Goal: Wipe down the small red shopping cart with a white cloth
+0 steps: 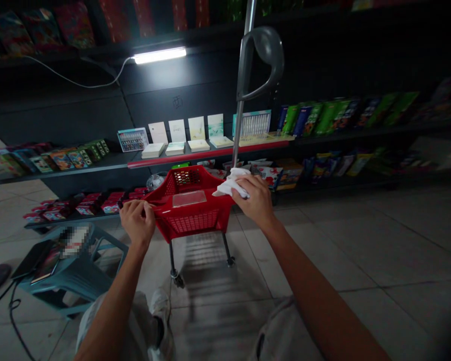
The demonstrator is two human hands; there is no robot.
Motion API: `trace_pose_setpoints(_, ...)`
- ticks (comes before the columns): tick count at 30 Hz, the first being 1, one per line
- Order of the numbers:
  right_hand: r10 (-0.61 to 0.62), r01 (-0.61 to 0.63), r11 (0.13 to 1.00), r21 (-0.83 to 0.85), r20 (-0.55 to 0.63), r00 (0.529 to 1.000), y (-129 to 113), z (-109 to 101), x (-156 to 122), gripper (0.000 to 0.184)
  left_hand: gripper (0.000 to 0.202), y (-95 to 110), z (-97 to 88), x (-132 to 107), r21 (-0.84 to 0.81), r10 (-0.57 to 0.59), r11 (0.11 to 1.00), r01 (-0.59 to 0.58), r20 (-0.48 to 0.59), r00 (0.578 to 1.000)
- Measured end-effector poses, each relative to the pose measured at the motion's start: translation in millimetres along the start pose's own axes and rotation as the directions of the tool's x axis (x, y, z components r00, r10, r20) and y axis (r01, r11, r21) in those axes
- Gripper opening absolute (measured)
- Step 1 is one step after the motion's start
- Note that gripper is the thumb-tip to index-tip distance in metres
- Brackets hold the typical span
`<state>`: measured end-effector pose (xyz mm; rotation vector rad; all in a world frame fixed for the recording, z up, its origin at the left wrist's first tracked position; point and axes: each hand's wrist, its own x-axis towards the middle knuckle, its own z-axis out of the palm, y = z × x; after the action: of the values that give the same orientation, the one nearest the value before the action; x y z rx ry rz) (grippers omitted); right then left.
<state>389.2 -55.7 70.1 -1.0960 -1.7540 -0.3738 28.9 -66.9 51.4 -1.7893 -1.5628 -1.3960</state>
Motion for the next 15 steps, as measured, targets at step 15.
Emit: trace_pose_setpoints(15,0.019,-0.024,0.988,0.151,0.038,0.999,-61,9,-11,0.014,0.026,77,9.9,-10,-0.191,0.122,0.971,-0.143,-0.116,0.986)
